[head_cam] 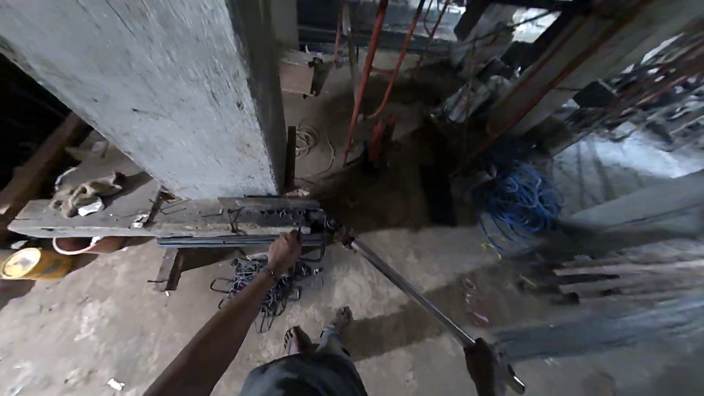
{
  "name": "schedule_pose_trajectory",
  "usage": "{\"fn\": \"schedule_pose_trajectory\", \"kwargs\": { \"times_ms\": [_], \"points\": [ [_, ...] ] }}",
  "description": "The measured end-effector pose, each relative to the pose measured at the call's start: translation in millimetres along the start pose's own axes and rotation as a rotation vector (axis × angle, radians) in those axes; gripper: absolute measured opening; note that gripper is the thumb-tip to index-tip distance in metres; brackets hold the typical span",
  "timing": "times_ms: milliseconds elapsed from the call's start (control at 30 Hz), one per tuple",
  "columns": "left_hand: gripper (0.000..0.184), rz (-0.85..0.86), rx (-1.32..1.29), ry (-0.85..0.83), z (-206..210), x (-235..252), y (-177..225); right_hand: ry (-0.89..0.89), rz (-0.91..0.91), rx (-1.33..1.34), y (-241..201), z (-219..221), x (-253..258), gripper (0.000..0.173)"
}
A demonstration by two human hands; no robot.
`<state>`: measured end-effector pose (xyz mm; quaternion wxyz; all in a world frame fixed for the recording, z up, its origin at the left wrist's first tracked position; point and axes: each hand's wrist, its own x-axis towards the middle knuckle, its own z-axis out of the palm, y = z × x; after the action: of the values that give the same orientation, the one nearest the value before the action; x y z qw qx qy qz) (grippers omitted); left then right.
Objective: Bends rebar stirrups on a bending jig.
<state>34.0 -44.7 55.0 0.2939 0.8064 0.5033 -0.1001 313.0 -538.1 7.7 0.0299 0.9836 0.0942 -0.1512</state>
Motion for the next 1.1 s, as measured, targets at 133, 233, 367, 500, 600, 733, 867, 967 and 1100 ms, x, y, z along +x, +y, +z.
{"fn": "schedule_pose_trajectory", "kwargs": {
  "times_ms": [133,233,367,500,600,733,867,967,1100],
  "points": [
    [0.045,-0.042,-0.053,0.103,10,-10,3,-0.091,-0.079,-0.033,5,0,36,0.032],
    [0.046,0.106,0.026,0.368,19,-22,7,-0.057,-0.080,0.005,4,16,40,0.030],
    [0.052,0.281,0.203,0.272,36,-39,20,-0.019,-0.050,0.047,-2,17,33,0.029],
    [0.059,0.237,0.197,0.233,51,-36,31,0.001,-0.017,0.055,-1,15,22,0.028],
    [0.056,0.213,0.204,0.276,54,-38,34,-0.001,0.044,0.031,-1,13,-9,0.026],
    [0.056,0.246,0.227,0.335,56,-37,28,0.031,0.059,0.006,-3,7,-31,0.024],
    [0.051,0.273,0.232,0.367,60,-38,26,-0.019,0.067,0.019,-6,0,-27,0.028],
    [0.052,0.282,0.193,0.391,57,-33,30,0.008,0.067,-0.011,-8,-4,-29,0.029],
    [0.059,0.271,-0.057,0.386,54,-39,16,-0.135,-0.036,-0.057,-2,7,25,0.030]
  ]
}}
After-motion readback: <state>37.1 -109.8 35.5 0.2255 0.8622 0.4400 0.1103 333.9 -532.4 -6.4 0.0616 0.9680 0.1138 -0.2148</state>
